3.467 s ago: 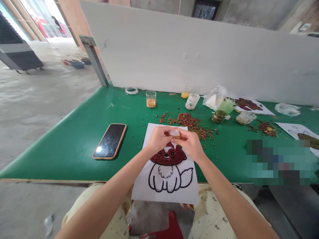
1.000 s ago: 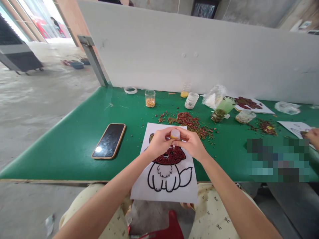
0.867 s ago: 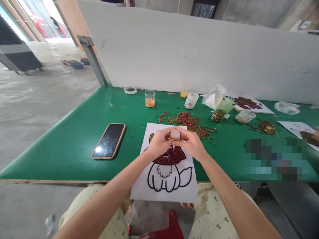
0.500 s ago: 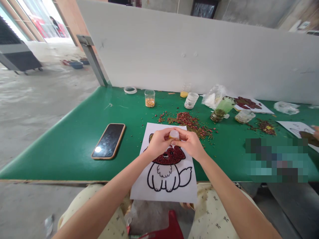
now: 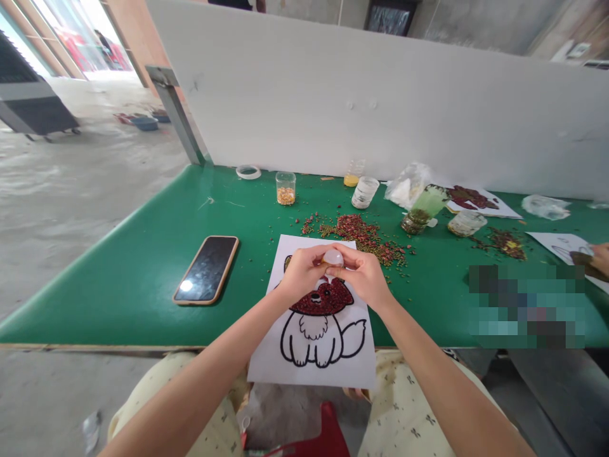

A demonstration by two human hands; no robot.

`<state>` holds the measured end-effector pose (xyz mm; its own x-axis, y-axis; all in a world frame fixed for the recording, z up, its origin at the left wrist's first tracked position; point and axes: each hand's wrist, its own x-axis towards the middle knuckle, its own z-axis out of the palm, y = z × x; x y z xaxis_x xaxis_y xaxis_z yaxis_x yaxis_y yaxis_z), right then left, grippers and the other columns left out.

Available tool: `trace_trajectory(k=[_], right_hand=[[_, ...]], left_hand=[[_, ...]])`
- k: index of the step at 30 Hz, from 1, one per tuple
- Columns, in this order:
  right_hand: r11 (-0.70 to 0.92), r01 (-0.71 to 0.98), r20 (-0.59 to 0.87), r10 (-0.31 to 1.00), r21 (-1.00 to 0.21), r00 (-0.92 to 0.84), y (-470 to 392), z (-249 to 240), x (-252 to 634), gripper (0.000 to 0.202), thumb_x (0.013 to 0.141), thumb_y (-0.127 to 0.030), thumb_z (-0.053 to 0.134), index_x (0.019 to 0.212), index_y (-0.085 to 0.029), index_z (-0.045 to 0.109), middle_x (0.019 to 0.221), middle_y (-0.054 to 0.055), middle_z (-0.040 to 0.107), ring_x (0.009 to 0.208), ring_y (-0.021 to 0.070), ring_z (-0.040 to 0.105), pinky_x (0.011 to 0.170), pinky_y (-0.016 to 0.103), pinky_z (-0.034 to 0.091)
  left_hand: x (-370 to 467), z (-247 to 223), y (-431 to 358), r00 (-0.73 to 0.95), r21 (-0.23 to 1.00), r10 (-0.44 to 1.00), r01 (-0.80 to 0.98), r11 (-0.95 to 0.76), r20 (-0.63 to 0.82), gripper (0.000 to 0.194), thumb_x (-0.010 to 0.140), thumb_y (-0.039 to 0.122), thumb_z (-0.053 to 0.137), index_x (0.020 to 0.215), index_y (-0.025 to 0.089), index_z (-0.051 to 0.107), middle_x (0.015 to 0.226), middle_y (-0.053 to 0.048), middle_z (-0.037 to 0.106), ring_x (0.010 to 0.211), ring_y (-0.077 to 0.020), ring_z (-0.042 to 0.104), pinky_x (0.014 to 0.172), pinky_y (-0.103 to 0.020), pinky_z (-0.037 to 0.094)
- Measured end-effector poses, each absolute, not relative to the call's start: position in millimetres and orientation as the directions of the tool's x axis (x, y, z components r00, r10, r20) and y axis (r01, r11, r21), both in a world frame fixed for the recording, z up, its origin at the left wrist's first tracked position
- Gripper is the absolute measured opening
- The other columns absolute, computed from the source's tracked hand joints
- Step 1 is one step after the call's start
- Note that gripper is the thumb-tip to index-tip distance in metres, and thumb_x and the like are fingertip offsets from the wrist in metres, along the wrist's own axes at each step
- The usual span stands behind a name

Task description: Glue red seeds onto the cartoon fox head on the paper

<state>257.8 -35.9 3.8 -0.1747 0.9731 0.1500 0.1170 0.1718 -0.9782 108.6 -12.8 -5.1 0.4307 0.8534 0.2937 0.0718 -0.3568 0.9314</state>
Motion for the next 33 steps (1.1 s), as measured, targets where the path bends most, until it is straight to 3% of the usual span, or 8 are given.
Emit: trace_trajectory(k=[9,29,33], right_hand=[[0.200,0.159,0.186,0.978,-0.967,-0.097,-35,-2,258,0.041,0.066,-0.025,0.071,0.107,-0.024,0.068,0.095,-0.002,0.071,0.092,0.0229,0.064,0.085,0.037,0.051],[0.211,0.198,0.188,0.973,-0.957,-0.131,-35,4,261,0.039,0.069,-0.027,0.068,0.109,-0.023,0.068,0.099,0.000,0.070,0.095,0.0227,0.063,0.089,0.039,0.049],[0.199,0.187,0.164,0.968,-0.962,-0.188,-36,11,267,0.050,0.068,-0.026,0.070,0.118,-0.026,0.062,0.112,0.000,0.067,0.102,0.0226,0.061,0.093,0.040,0.048]], left_hand=[[109,-4,-11,0.411,0.924,0.860,0.094,-0.370,0.302,0.025,0.064,0.003,0.046,0.076,0.013,0.065,0.066,0.001,0.060,0.059,-0.0095,0.052,0.056,-0.019,0.043],[115,-13,-14,0.343,0.940,0.893,0.071,-0.335,0.292,0.024,0.066,0.004,0.043,0.073,0.013,0.063,0.066,0.002,0.057,0.055,-0.0072,0.049,0.050,-0.017,0.040],[116,-6,-10,0.409,0.964,0.880,0.002,-0.267,0.243,0.020,0.069,0.008,0.051,0.082,0.012,0.065,0.070,0.000,0.060,0.062,-0.0097,0.054,0.057,-0.019,0.045]])
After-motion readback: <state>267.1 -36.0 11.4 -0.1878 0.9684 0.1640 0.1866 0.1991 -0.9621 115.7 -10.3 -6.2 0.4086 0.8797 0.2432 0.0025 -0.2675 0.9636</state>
